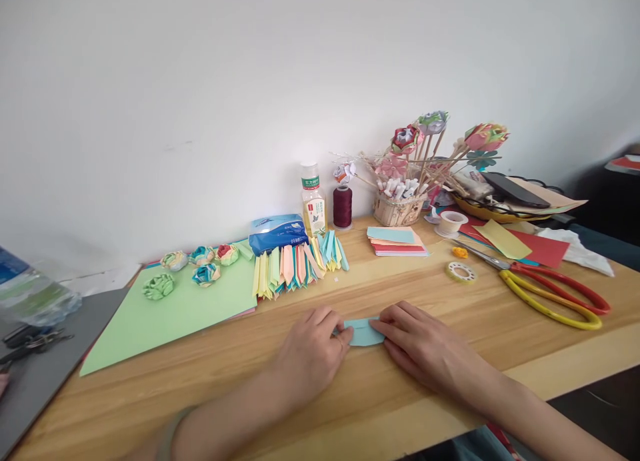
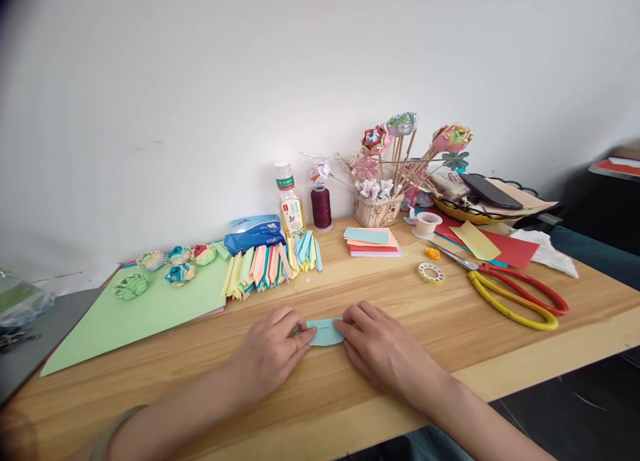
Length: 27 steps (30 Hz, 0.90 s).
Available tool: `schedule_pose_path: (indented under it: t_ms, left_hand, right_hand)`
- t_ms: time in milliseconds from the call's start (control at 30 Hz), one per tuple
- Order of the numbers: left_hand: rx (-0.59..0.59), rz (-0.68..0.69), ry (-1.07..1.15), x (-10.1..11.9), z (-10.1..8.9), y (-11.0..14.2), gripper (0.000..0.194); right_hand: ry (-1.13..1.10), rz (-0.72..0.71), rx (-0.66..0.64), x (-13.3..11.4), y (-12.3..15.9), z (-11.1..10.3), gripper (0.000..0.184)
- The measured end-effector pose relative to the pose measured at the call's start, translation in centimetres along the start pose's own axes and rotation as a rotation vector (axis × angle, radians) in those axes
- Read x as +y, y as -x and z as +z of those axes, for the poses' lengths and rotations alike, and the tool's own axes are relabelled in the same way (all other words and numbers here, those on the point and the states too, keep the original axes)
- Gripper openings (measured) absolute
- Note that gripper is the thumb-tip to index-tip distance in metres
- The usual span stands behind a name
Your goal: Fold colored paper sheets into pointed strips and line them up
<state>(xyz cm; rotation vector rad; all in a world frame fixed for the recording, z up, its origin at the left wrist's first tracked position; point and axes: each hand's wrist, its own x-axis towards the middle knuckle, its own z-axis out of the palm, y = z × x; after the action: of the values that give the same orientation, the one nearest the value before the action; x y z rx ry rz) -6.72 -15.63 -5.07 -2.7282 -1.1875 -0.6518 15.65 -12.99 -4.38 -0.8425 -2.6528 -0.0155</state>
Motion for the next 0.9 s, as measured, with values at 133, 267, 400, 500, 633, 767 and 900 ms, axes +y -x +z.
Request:
schedule_pose_path:
  t_ms: [133, 267, 400, 500, 633, 767, 900]
  left_hand:
    - [-0.018, -0.133, 0.177, -0.2, 0.1, 0.1, 0.013]
    - [-0.039, -0.415, 0.425, -0.3, 0.0, -0.2, 0.016]
    - [0.001, -0.559, 0.495, -0.1, -0.2, -0.4, 0.008]
    - [0.017, -0.567, 0.486, 0.0, -0.3, -0.4, 0.003]
    - [0.030, -0.582, 0.479, 0.1, -0.3, -0.5, 0.005]
    - [0.042, -0.616, 0.477, 0.3, -0.2, -0.7, 0.005]
    - [0.004, -0.647, 0.444, 0.4, -0.2, -0.9, 0.006]
  right_hand:
    - [0.041, -0.061, 0.059, 0.1, 0.1, 0.1, 0.022]
    - [-0.021, -0.022, 0.109, 0.1, 0.3, 0.2, 0.020]
    - [-0.180, 0.082, 0.099, 0.3, 0.2, 0.4, 0.021]
    - [-0.272, 0.159, 0.087, 0.3, 0.1, 0.7, 0.019]
    - [-0.342, 0.246, 0.070, 0.1, -0.3, 0.8, 0.017]
    - [-0.336, 0.343, 0.064, -0.2, -0.8, 0.8, 0.016]
    - [-0.305, 0.376, 0.055, -0.3, -0.9, 1.0, 0.015]
